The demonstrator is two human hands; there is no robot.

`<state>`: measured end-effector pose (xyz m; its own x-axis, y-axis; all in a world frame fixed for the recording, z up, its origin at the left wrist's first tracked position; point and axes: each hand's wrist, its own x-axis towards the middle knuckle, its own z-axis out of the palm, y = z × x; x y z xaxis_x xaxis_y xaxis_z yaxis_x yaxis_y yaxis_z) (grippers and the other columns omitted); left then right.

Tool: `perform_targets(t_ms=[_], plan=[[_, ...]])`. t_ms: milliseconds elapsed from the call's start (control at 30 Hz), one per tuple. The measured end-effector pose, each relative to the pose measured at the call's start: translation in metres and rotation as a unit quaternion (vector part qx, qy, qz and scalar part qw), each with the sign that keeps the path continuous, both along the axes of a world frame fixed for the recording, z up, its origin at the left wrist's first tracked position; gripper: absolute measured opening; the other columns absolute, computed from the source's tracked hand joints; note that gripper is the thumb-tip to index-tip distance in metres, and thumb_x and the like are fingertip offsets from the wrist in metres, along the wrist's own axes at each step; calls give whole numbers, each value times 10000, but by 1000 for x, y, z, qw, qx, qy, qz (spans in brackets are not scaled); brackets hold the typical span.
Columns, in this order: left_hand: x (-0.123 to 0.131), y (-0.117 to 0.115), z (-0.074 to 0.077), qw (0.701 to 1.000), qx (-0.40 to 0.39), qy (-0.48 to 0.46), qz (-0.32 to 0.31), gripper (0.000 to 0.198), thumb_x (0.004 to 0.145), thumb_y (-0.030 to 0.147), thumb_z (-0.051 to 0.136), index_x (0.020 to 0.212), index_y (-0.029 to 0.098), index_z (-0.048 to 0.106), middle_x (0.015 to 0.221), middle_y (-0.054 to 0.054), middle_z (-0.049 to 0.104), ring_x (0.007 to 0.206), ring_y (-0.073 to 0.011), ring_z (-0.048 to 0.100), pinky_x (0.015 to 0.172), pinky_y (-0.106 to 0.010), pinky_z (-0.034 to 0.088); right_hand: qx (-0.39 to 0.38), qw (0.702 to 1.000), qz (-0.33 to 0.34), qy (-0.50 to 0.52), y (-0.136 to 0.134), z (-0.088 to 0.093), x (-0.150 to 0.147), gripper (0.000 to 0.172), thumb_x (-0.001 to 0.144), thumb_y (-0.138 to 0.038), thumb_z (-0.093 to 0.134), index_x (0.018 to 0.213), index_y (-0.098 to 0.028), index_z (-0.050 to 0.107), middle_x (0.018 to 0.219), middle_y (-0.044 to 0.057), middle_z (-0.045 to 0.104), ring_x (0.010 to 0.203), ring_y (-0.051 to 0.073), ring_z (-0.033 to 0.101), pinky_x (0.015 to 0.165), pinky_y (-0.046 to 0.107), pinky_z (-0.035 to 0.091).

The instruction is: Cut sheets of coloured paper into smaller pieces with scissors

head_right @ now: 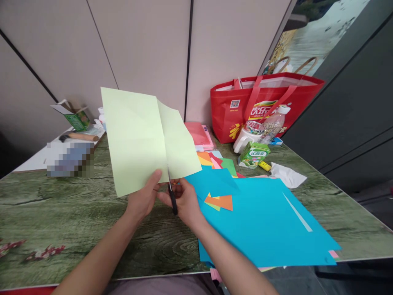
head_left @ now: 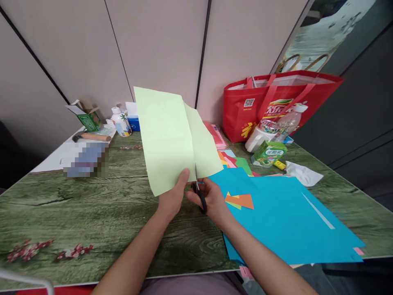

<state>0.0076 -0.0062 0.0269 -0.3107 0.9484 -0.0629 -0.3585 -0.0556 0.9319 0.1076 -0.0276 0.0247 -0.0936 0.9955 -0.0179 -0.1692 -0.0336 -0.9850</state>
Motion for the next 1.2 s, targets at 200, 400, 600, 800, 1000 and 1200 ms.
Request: perform_targets(t_ms=[200,400,600,800,1000,1200], plan=[[1,0,1,1000,-4,-3,0,494,594,335,741,1044,185,602,1110,-85,638,1112,-247,534,1009,-400,365,-9,1000,7,-1,0,-1,0,443,499,-378,770,760,-185,468,571,-49,513,500,92,422,476,220,325],[3,-1,3,1000,-4,-12,2,509,588,337,744,1053,191,600,1106,-85,640,1089,-248,551,1000,-406,377,0,1000,9,-5,-1,-1,1,438,518,-400,759,770,-183,475,561,-47,506,493,89,412,467,220,318],[1,-1,1,1000,-3,-13,1,485,595,333,738,1034,177,604,1096,-89,643,1105,-244,540,999,-399,375,4,1000,5,-30,-1,-2,2,453,519,-440,754,788,-181,497,534,-50,500,479,99,433,458,232,334],[0,-1,0,1000,-2,-6,-8,499,597,344,734,1050,182,600,1081,-84,650,1106,-248,538,1000,-410,371,-10,999,2,-44,-1,-2,3,446,531,-437,746,796,-173,502,511,-53,501,458,109,459,448,238,357],[2,-3,0,1000,4,-12,-6,487,590,324,743,1039,191,609,1103,-83,640,1107,-248,537,999,-401,375,14,1000,8,-24,-1,1,2,489,528,-433,749,869,-180,506,526,-55,497,476,116,455,457,238,353],[3,-4,-3,999,14,-7,-29,485,597,343,735,1047,211,611,1178,-79,600,1105,-242,539,994,-392,381,31,999,12,-2,0,2,3,476,526,-461,744,832,-171,524,612,-18,529,557,142,483,523,263,400]])
